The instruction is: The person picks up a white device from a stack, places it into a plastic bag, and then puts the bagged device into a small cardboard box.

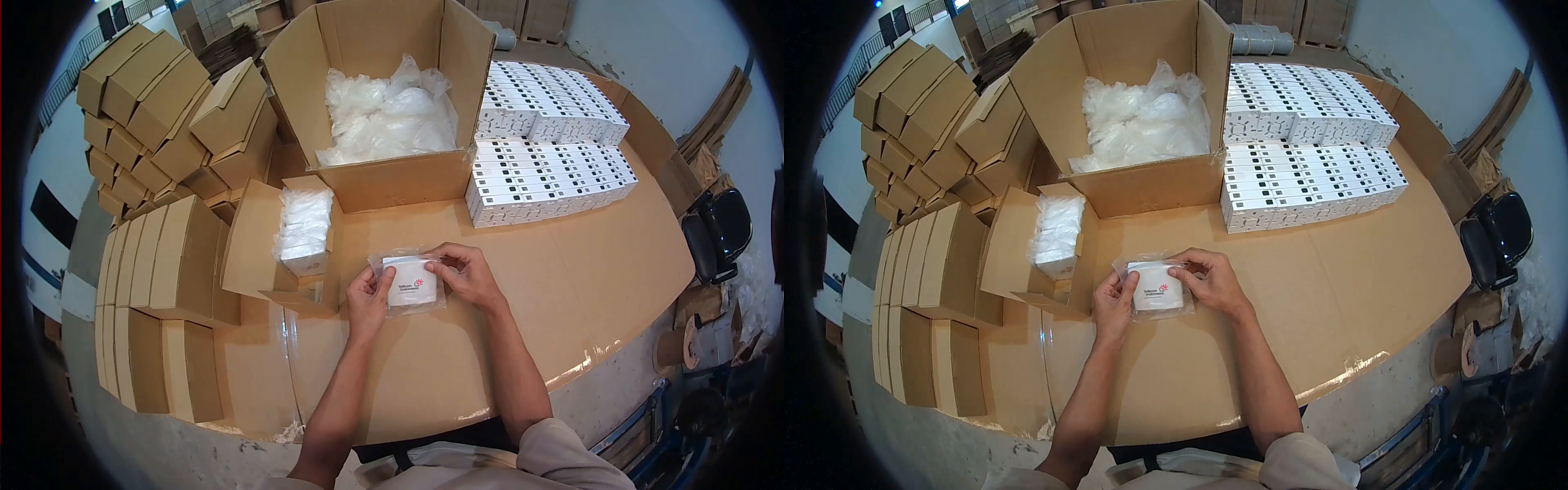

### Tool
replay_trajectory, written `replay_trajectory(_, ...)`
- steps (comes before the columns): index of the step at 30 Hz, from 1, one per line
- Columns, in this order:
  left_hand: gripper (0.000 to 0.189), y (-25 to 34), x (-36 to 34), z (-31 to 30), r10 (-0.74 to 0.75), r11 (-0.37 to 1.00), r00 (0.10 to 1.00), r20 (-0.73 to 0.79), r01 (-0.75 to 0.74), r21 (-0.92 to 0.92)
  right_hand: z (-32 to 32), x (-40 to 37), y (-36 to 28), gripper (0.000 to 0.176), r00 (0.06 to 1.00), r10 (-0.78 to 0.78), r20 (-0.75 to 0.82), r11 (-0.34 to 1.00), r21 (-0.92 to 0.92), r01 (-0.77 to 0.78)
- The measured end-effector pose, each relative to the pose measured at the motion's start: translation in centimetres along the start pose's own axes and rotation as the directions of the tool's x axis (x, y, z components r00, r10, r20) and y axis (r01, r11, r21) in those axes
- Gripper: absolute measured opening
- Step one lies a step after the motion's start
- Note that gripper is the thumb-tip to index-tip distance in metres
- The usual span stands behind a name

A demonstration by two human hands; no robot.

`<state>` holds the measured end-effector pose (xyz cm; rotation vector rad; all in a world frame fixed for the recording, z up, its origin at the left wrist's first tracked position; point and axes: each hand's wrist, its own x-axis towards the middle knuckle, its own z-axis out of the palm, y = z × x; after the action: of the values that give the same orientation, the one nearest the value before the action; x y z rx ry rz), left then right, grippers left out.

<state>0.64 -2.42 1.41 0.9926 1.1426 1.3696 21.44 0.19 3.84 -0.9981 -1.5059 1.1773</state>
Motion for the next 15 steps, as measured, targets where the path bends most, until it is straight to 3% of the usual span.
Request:
replay_trajectory(11,0.025,0.0,-0.1,0.0,0.101,0.994,0.995,-0.02,-0.101,0.036,0.4,-0.1,-0.7,0.017,0.999,-0.033,0.0,0.999,0.013,0.033)
replay_trajectory(15,0.022,-0.2,0.0,-0.2,0.146,0.989,0.989,-0.022,-0.146,0.025,0.6,-0.2,-1.1,0.015,0.998,-0.066,-0.024,0.994,-0.089,0.064)
